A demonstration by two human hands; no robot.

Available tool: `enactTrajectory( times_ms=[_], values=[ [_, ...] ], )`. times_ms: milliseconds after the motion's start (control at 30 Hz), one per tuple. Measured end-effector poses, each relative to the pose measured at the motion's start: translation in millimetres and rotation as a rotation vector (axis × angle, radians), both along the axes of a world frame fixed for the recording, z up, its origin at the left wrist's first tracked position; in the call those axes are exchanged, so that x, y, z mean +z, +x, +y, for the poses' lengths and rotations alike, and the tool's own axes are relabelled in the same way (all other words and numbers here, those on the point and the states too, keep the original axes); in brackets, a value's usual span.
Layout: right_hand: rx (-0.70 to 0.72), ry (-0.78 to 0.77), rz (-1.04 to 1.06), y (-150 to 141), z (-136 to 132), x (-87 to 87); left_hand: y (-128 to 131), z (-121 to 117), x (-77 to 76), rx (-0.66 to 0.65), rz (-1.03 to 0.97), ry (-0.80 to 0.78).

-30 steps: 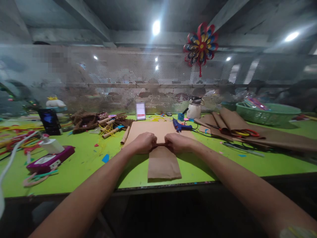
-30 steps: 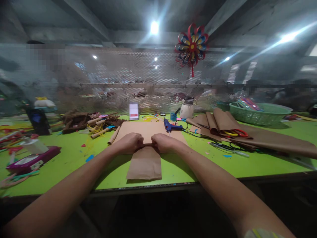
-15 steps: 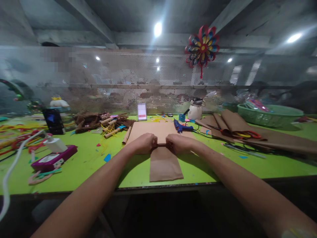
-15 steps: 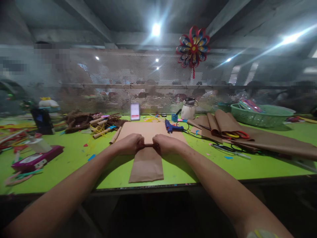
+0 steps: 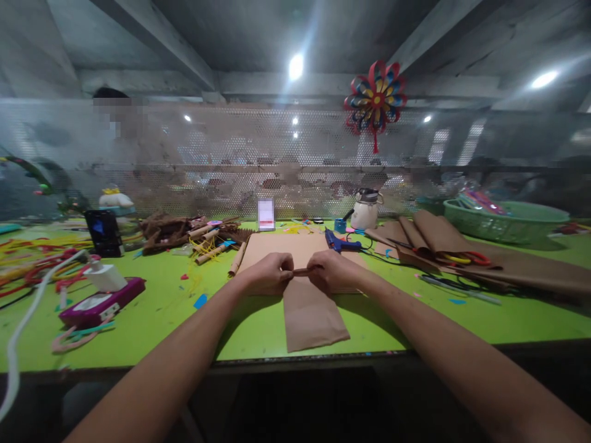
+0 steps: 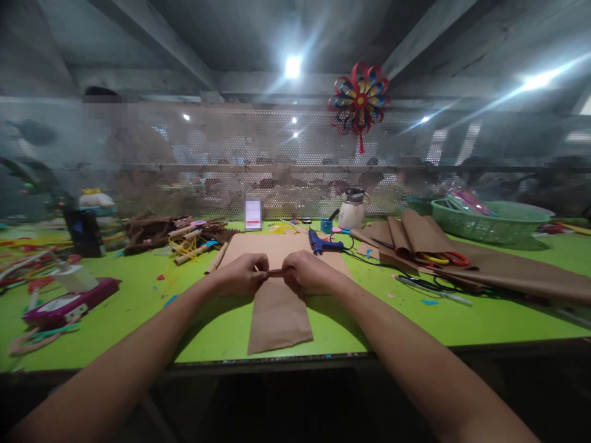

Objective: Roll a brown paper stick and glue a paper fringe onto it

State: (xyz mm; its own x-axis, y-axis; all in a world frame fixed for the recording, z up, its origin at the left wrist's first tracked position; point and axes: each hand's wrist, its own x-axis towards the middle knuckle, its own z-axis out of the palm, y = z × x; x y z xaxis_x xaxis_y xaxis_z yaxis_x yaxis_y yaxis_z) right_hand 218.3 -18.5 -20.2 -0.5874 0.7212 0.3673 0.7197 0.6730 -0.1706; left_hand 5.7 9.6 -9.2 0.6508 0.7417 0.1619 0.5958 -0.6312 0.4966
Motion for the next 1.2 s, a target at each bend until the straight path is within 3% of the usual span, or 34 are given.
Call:
enactTrajectory(
  times_ms=[133, 233, 400, 533, 667, 933, 1033, 1200],
  values=[
    [0.019, 0.156, -0.034, -3.1, -3.0, 4.4, -1.8, 5.6, 5.1, -0.091, -0.152, -0.213],
    [0.008, 0.234, -0.068, -6.7, -5.9, 6.7, -2.8, 7.3, 6.3, -0.087, -0.193, -0.286],
    [-0.014, 0.28, -0.103, -10.8, -7.6, 5.2, -1.1, 7.3, 2.6, -0.133, -0.17, -0.361],
    [0.035, 0.264, -0.016, -10.9, -6.6, 2.0, 1.0, 4.4, 2.2, -0.153, -0.194, -0.413],
    [0.094, 0.065, 0.248, -7.1, -2.8, 1.4, 0.8, 3.1, 1.8, -0.138, -0.198, -0.365],
    [-0.008, -0.663, 0.612, 6.0, 5.2, 8.6, 1.9, -0.7, 7.9, -0.211, -0.173, -0.169],
    [0.016, -0.697, 0.669, 6.2, 3.1, 10.9, 3.9, -3.3, 10.6, -0.226, -0.18, -0.146],
    [0.03, -0.56, 0.684, 2.8, 2.4, 13.1, 6.9, -3.8, 9.6, -0.198, -0.176, -0.105]
  ],
)
